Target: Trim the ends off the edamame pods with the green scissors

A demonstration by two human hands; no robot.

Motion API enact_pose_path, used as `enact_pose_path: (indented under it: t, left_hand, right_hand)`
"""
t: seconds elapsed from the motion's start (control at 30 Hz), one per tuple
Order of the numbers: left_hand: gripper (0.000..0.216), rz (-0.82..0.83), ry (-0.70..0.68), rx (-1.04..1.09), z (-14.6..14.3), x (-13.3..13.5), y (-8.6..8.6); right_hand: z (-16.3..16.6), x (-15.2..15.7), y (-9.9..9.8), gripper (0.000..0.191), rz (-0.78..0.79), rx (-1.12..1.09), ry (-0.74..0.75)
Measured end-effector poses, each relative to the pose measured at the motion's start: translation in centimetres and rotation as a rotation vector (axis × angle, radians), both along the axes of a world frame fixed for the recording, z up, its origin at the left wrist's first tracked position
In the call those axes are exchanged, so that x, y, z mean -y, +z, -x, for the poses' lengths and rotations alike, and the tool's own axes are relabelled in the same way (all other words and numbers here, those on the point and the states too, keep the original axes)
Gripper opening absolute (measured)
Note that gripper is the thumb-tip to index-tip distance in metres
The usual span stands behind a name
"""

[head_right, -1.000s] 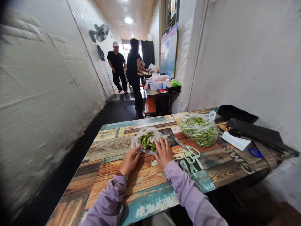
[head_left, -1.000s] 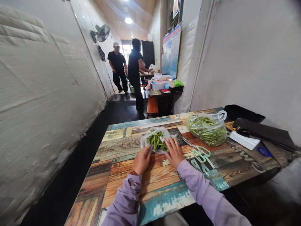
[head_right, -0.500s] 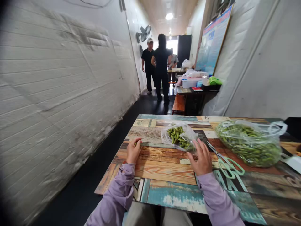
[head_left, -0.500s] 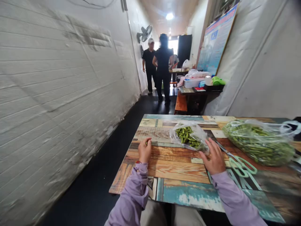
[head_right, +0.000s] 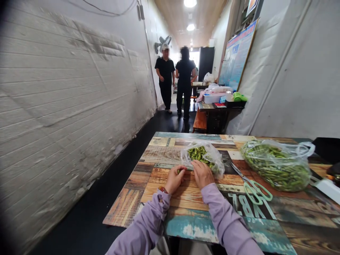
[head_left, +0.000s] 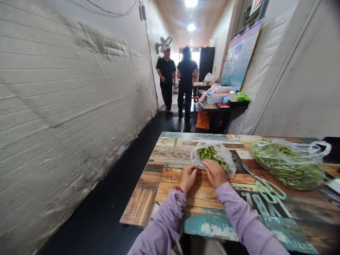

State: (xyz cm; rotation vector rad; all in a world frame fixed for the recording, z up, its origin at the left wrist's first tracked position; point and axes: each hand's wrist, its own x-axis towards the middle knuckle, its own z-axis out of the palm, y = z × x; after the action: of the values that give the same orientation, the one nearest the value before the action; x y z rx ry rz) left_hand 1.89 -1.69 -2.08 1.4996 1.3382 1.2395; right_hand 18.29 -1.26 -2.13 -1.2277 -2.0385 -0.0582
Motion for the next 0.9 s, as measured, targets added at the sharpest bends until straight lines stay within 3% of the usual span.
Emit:
enact_pose_path:
  t: [0.17, 0.37, 0.5, 0.67, 0.9]
  left_hand:
    - [0.013, 0.059, 0.018, 0.168, 1.0, 0.3, 0.9]
    - [0.02, 0.091, 0.093, 0.253, 3.1, 0.0, 1.8]
    - [0.023, 0.114, -0.003, 0.235, 1.5, 0.0, 2.1]
    - [0.028, 0.149, -0.1, 0.303, -1.4, -0.1, 2.6]
    - [0.033, 0.2, -0.209, 0.391, -2.3, -0.8, 2.9]
  right_hand:
    - [-3.1, -2.6, -0.9, 0.032, 0.116, -0.195, -0.118]
    - [-6.2, -2.9, -1.3, 0.023, 0.122, -0.496, -0.177]
    - [-4.6, -2.3, -1.0, 0.03, 0.151, -0.772, -0.166]
    - [-0.9, -1.4, -1.3, 0.041, 0.333, -1.071, -0.035]
    - [1.1, -0.6, -0.9, 0.038, 0.449, -1.177, 0.038]
